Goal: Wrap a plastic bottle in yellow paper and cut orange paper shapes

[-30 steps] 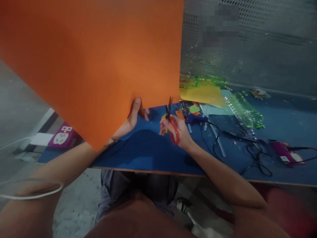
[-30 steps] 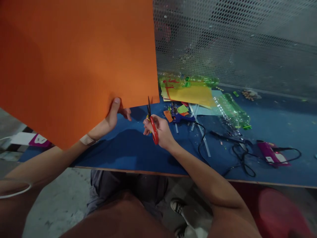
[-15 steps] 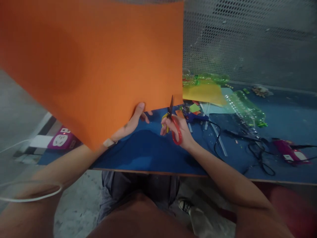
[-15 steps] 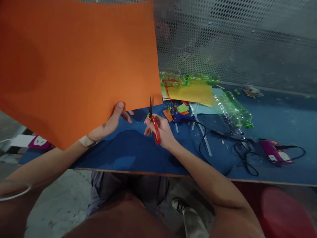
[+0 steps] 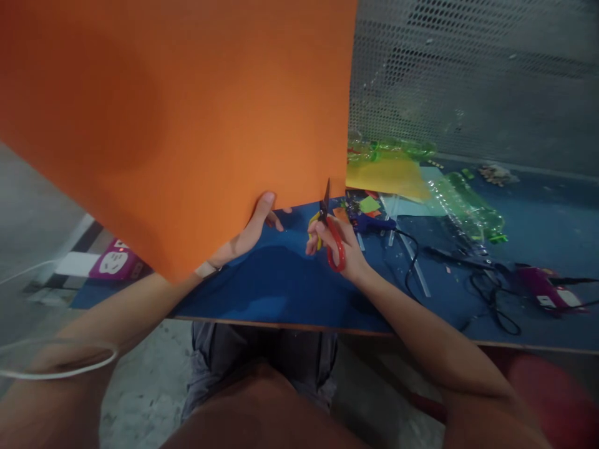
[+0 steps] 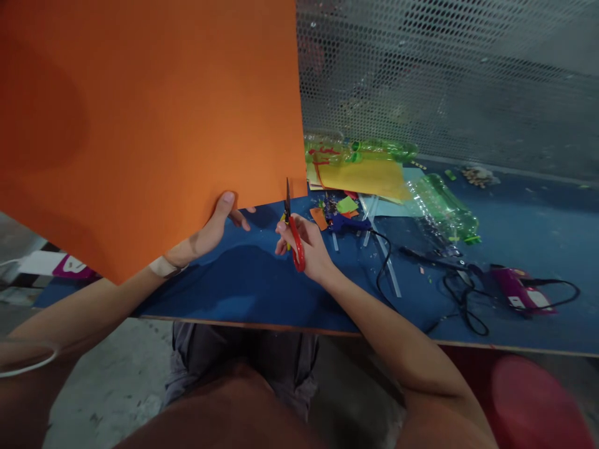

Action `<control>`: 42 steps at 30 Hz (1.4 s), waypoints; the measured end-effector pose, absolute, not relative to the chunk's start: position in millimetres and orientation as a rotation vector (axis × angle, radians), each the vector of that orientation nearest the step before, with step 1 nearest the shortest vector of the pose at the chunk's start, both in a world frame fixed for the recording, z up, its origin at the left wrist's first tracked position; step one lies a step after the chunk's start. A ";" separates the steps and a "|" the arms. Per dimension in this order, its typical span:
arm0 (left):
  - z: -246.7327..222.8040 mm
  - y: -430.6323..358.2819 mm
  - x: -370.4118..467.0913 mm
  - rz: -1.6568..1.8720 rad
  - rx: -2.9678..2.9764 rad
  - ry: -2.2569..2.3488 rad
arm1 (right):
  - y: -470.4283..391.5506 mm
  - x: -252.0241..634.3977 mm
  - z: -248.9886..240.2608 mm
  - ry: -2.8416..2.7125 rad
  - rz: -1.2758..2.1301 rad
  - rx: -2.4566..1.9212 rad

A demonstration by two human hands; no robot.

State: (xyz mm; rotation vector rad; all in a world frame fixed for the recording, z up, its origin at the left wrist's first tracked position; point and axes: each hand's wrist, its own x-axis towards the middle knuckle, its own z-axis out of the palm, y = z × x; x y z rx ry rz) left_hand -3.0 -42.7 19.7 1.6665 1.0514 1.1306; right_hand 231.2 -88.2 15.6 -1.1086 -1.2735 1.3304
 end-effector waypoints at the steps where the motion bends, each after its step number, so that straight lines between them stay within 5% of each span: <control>1: 18.7 -42.5 -2.4 1.137 1.664 1.055 | -88.5 231.6 15.7 -1.277 1.327 -1.108; 42: 20.7 -43.4 -0.6 1.155 1.656 1.112 | -86.8 230.6 12.8 -1.298 1.369 -1.167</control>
